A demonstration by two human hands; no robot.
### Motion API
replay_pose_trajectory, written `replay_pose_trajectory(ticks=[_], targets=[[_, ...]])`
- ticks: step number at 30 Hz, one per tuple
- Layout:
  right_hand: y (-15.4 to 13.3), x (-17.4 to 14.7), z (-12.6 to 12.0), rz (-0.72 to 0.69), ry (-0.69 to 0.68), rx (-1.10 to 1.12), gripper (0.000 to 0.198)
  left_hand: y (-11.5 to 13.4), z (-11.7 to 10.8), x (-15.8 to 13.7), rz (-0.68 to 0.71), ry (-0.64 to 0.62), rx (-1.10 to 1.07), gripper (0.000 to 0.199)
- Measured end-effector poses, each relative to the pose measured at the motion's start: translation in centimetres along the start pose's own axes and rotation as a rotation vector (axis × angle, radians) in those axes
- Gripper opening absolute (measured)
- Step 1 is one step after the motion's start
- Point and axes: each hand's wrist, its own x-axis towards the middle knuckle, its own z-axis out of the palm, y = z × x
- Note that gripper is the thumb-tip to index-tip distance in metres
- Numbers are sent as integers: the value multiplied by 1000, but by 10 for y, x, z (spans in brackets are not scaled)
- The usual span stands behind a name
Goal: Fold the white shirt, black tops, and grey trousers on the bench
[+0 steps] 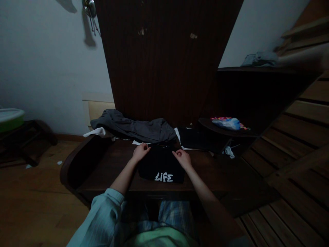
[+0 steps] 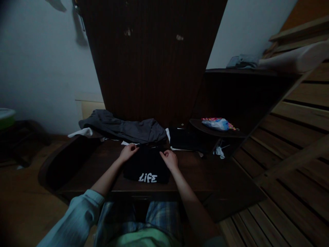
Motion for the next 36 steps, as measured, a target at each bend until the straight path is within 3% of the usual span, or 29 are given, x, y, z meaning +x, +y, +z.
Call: replay_pose_trajectory(ticks=[4, 7, 10, 13, 19, 26, 36], targets=[[-5, -2, -5, -122, 43, 50, 24, 6, 0, -1, 138, 46, -138, 17], [-9, -5, -7, -125, 73, 210, 23, 4, 5, 2, 57, 31, -331, 18], [-6, -2, -3, 46, -6, 429, 24, -4, 12, 7, -117, -7, -460, 17], [-1, 8, 2, 288, -135, 551, 21, -12, 18, 11, -175, -17, -488, 11], [0, 25, 4, 406, -291, 579, 25, -21, 24, 13, -232, -41, -515, 9], [-4, 25, 6, 409, -273, 595, 41, -20, 22, 11, -253, -53, -518, 8], [-13, 24, 2, 397, -304, 488, 17, -12, 17, 8, -266, -68, -530, 12]])
